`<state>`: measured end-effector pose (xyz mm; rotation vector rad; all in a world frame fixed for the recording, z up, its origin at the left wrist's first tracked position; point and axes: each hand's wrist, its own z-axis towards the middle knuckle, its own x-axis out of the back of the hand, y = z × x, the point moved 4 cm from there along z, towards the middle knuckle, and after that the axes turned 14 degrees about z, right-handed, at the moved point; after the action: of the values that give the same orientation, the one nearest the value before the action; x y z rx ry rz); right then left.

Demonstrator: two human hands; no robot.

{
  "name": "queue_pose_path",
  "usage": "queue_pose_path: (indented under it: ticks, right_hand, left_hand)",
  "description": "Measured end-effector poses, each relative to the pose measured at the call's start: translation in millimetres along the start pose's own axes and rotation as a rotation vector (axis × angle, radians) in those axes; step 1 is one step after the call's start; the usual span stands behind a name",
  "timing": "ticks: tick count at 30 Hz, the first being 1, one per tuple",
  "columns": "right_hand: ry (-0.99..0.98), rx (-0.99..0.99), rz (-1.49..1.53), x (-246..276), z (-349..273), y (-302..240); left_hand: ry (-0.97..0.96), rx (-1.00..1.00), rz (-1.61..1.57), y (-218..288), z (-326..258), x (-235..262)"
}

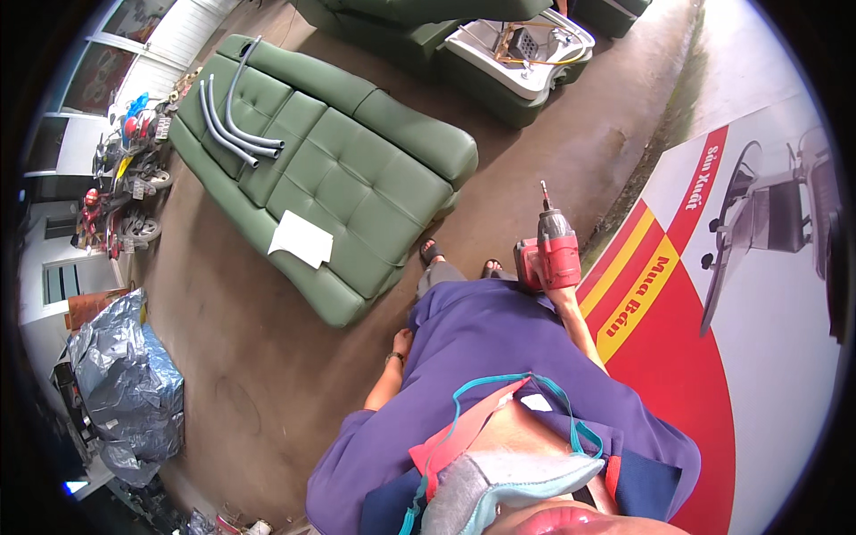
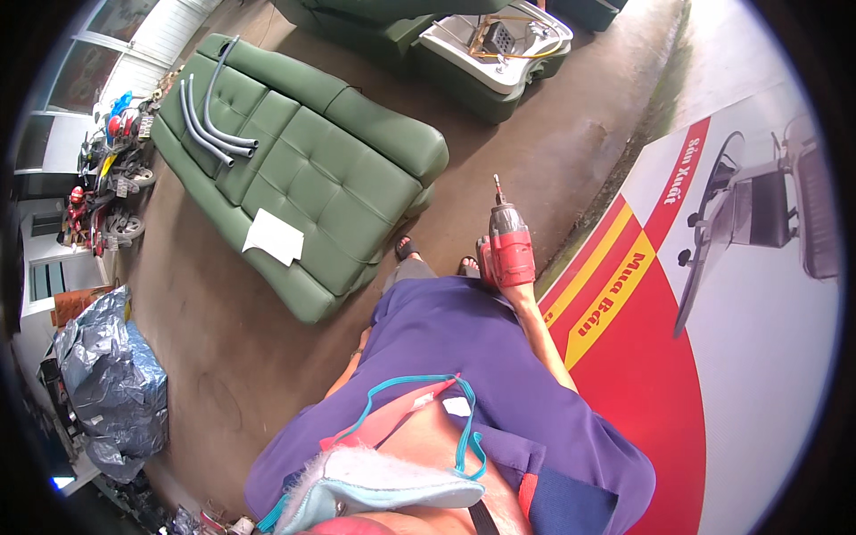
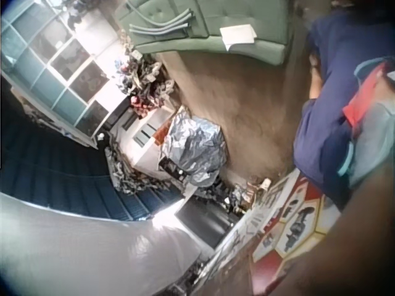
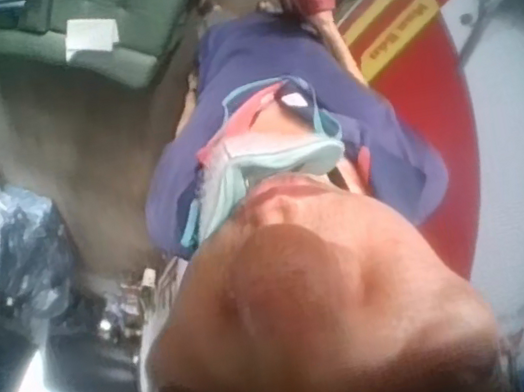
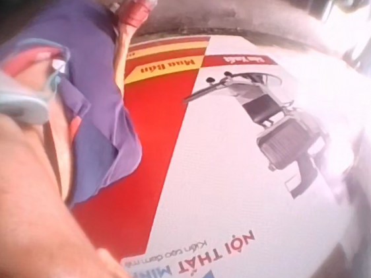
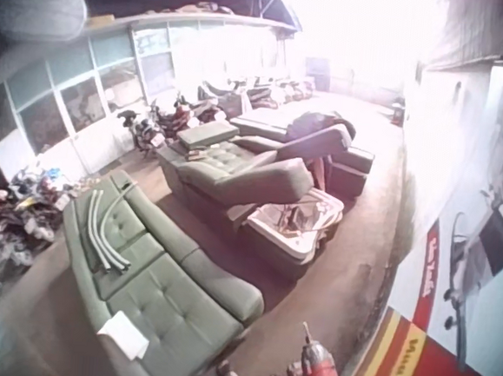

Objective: The person uses a cordless drill to fasten screws into a green leather sofa, securing the armrest and seat sections. Another person assists by holding parts in place. The person then picks up a vacuum cleaner hose and places it on the sofa.

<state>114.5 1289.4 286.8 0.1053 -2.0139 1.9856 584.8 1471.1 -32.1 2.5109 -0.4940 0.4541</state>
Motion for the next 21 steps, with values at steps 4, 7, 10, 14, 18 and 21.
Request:
queue_pose_path:
  ticks: [4, 7, 10, 14, 18, 21]
  right_hand:
    - [-0.006, -0.059, -0.035, 11.2, -4.7, 14.5]
    - [0.005, -0.144, 0.055, 9.1, -2.4, 23.8]
    - [0.093, -0.087, 0.343, 4.3, 2.5, 32.8]
    - [0.059, -0.027, 0.222, -6.1, 4.3, 52.5]
    - [0.072, -0.249, 0.756, -18.8, 2.9, 76.5]
    - [0.068, -0.194, 0.691, -21.2, 4.6, 74.5]
  left_hand:
    - [0.100, -0.044, -0.164, 8.2, 4.1, -8.3]
    - [0.248, -0.353, 0.279, 62.2, -0.4, 2.8]
    - [0.357, -0.472, 0.195, 122.9, -27.4, 15.9]
    - [0.457, -0.884, 0.402, 198.2, -98.5, 43.0]
    - [0.305, -1.161, 0.812, 234.5, -168.5, 86.1]
    - [0.139, -1.426, 0.853, 251.2, -207.3, 117.8]
